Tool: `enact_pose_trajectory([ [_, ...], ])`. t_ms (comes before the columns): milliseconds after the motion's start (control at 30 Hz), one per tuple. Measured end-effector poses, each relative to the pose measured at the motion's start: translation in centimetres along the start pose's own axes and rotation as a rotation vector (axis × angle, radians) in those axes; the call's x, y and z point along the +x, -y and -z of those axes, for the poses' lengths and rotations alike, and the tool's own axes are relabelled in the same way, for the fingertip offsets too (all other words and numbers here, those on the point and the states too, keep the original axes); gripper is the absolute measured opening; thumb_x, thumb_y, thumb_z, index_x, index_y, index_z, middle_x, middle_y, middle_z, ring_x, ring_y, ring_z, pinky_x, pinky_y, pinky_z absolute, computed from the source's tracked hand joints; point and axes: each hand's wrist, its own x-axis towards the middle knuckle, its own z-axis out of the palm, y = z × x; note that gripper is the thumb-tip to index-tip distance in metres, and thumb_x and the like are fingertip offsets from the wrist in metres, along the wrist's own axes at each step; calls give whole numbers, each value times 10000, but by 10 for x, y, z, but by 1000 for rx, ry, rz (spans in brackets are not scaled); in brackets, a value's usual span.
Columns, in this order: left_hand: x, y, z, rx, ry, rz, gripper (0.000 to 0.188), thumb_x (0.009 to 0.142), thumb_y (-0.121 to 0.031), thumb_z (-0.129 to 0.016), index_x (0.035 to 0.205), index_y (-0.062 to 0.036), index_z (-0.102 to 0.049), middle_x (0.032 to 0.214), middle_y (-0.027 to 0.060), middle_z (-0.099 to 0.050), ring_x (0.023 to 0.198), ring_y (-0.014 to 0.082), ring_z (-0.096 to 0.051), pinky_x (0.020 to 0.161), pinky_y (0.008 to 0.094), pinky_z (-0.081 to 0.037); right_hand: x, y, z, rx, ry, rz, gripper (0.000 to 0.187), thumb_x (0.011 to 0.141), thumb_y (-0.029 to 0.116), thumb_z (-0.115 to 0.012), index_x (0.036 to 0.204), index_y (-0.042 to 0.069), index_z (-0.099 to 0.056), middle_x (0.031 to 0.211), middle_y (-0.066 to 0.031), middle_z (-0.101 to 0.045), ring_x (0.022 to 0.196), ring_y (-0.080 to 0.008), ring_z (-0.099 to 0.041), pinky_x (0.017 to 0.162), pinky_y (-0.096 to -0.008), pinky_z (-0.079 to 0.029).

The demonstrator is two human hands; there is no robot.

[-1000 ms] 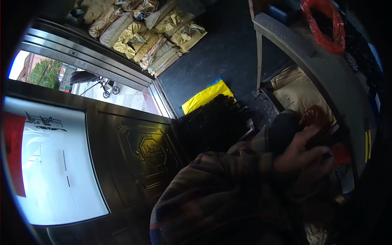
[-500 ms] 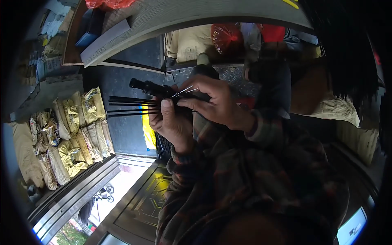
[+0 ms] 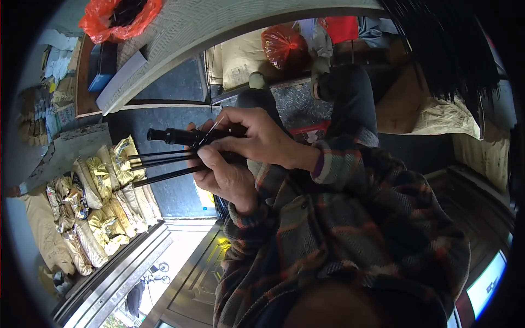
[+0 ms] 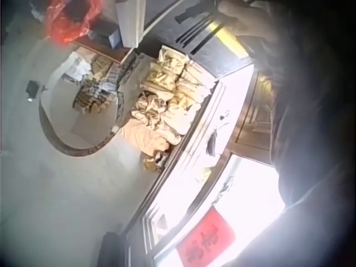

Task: The person is assembling industrial brushes by inserting bundles of bristles into housing components and trimming them with nippers.

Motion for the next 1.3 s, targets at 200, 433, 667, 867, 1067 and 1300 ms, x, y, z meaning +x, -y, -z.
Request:
enact_pose_trajectory([
  [200, 6, -7, 19, -101, 70, 131, 460, 859, -281, -585, 1137, 59, -447, 960, 146, -566, 850, 198, -566, 791, 315, -467, -8, 4, 7, -6, 40, 2, 230, 736, 92, -709, 882, 3, -555, 776, -25, -561, 725, -67, -533, 624, -205, -440],
  [433, 7, -3, 29, -296, 98, 271, 381, 827, -250, -628, 1078, 1, -490, 967, 139, -573, 871, 204, -562, 808, 323, -464, -16, 10, 3, -21, -64, 105, 219, 721, 106, -722, 850, 6, -576, 782, -32, -549, 716, -94, -534, 609, -221, -430],
  [667, 2, -3, 30, -284, 129, 262, 314, 838, -227, -616, 1042, -10, -516, 955, 100, -582, 852, 164, -565, 780, 297, -471, -19, 0, 4, -190, -56, 213, 219, 729, 98, -712, 863, -14, -579, 757, -60, -560, 695, -104, -537, 598, -227, -435],
  [867, -1, -2, 32, -306, 42, 259, 268, 837, -215, -619, 998, -17, -538, 904, 72, -594, 815, 150, -571, 760, 275, -477, -22, 5, 0, -171, -61, 190, 185, 747, 69, -684, 868, -20, -575, 763, -76, -581, 690, -109, -552, 598, -227, -437],
  [1067, 0, 1, 32, -297, 71, 278, 268, 835, -217, -621, 991, -14, -542, 908, 76, -595, 818, 152, -571, 759, 271, -478, -21, 8, 1, -256, -109, 274, 167, 750, 63, -678, 853, -17, -574, 760, -88, -602, 677, -105, -564, 582, -230, -450],
  [1300, -3, 1, 27, -102, 4, 136, 387, 832, -338, -606, 997, 8, -557, 919, 94, -603, 828, 158, -577, 759, 262, -476, -16, 3, 3, -99, -50, 91, 188, 751, 88, -689, 861, -37, -602, 747, -69, -625, 688, -74, -560, 594, -221, -456],
])
